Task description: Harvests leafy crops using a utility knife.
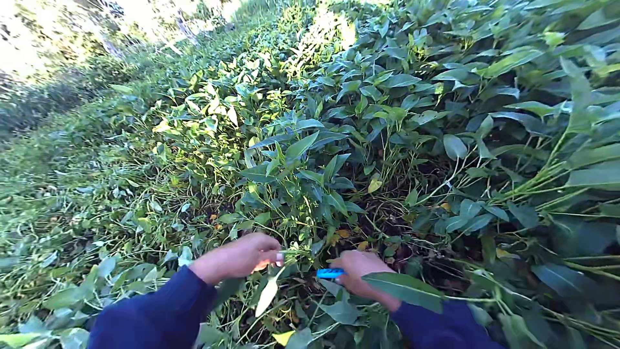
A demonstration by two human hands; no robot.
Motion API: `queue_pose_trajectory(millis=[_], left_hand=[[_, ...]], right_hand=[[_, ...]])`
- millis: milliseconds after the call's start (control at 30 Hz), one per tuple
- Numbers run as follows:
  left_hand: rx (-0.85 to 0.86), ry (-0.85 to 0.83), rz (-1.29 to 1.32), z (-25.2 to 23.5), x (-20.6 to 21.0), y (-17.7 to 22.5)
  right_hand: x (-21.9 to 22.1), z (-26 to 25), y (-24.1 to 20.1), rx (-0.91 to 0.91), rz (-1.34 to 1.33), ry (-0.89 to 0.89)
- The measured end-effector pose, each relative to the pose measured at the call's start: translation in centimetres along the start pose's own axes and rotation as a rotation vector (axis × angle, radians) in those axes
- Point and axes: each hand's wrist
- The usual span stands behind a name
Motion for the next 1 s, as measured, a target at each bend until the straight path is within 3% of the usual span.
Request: queue_pose_trajectory(millis=[100, 200, 267, 333, 433, 533, 633, 733, 833, 1000], left_hand=[[-0.047, 0.047, -0.142, 0.8, 1.6, 0.7], [-0.038, 0.200, -0.037, 2.8, 0.6, -3.2], [0.010, 0.345, 0.098, 4.3, -0.3, -4.0], [0.084, 0.448, 0.186, 4.2, 0.0, -2.2], [0.164, 0.345, 0.205, 0.4, 3.3, 4.1], [0.163, 0.111, 0.131, -6.8, 10.3, 9.1], [0.093, -0.062, 0.053, -10.7, 18.0, 9.6], [0.074, -0.175, 0.061, -10.7, 21.2, 6.8], [0.031, -0.113, 0.087, -9.3, 19.3, 4.3], [-0.006, 0.056, 0.148, -5.5, 15.2, 0.8]], right_hand=[[0.0, -0.7, 0.6, 0.133, 0.003, 0.062], [-1.0, 2.9, 6.4, 0.292, -0.102, 0.152], [-0.4, 6.1, 10.0, 0.249, -0.436, 0.214], [1.8, 8.3, 10.8, 0.205, -0.975, 0.271], [6.9, 8.1, 11.4, 0.238, -1.440, 0.380], [11.9, 7.3, 12.1, 0.359, -1.614, 0.502], [14.9, 8.2, 12.8, 0.435, -1.631, 0.563], [14.3, 9.8, 13.5, 0.490, -1.620, 0.554], [12.2, 11.2, 14.6, 0.511, -1.417, 0.520], [7.0, 10.6, 14.6, 0.464, -0.791, 0.175]])
Point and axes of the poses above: each hand's wrist, its own z-axis away from the middle knuckle, its own x-axis out of the palm, y = z × x, and after that the axes turned 6 degrees about z, right-handed
